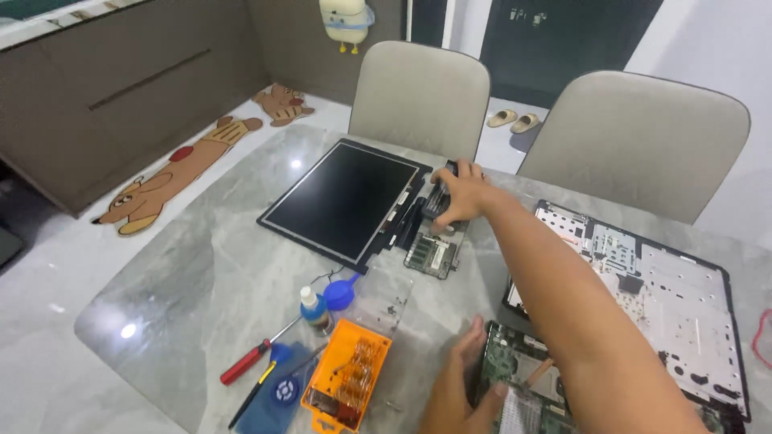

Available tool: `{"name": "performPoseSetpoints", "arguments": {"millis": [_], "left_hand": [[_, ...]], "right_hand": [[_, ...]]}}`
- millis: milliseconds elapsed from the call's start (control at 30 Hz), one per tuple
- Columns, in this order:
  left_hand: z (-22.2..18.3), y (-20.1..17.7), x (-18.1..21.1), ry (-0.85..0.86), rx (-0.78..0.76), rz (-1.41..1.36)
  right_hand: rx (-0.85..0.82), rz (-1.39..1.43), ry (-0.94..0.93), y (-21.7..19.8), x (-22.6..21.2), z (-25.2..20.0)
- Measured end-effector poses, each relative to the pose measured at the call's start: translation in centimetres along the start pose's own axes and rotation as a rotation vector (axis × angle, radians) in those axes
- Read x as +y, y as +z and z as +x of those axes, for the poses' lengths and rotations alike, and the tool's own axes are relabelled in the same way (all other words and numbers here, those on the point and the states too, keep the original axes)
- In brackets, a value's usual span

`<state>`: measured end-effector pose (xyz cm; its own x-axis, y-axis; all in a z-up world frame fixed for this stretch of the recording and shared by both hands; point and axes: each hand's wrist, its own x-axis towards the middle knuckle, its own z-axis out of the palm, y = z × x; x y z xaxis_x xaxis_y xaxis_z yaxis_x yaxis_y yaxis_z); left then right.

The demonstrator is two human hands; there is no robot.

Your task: The person is disassembling a laptop by removing the battery and then using a screwdriver to remove the optical drive.

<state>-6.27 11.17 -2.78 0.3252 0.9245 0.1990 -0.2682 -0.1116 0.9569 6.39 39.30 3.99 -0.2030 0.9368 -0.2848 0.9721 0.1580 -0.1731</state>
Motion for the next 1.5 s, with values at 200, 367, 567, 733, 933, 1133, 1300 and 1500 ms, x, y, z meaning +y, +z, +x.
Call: {"name": "performPoseSetpoints", "arguments": {"millis": [200,367,567,733,933,1133,1300,1500], "left_hand": [[0.4,0.1,-1.8,0.065,0.02,-0.014],[0.6,-0.2,-1.2,-0.087,0.015,0.052],[0.7,0.0,-2.4,-0.102,0.049,0.021],[0.8,-0.5,-1.3,-0.083,0.01,0.022],[0.5,-0.9,-3.3,0.055,-0.025,0.052],[0.5,-0.9,-2.6,0.091,-0.075,0.332],[0.4,-1.1,-4.0,0.198,-0.152,0.542],[0.4,-0.9,-3.9,0.084,-0.196,0.69]], "right_hand": [[-0.047,-0.053,0.038,0.1,0.3,1.3],[-0.17,-0.044,0.097,-0.2,-0.2,1.0],[-0.154,-0.044,0.05,0.5,0.4,2.0],[-0.139,0.0,0.007,1.7,1.9,2.7],[0.016,0.096,-0.06,1.6,2.9,-0.7],[0.146,-0.108,-0.245,2.0,4.7,-6.9],[0.224,-0.122,-0.242,2.9,5.3,-15.8],[0.26,-0.07,-0.181,5.8,7.3,-26.9]]}}
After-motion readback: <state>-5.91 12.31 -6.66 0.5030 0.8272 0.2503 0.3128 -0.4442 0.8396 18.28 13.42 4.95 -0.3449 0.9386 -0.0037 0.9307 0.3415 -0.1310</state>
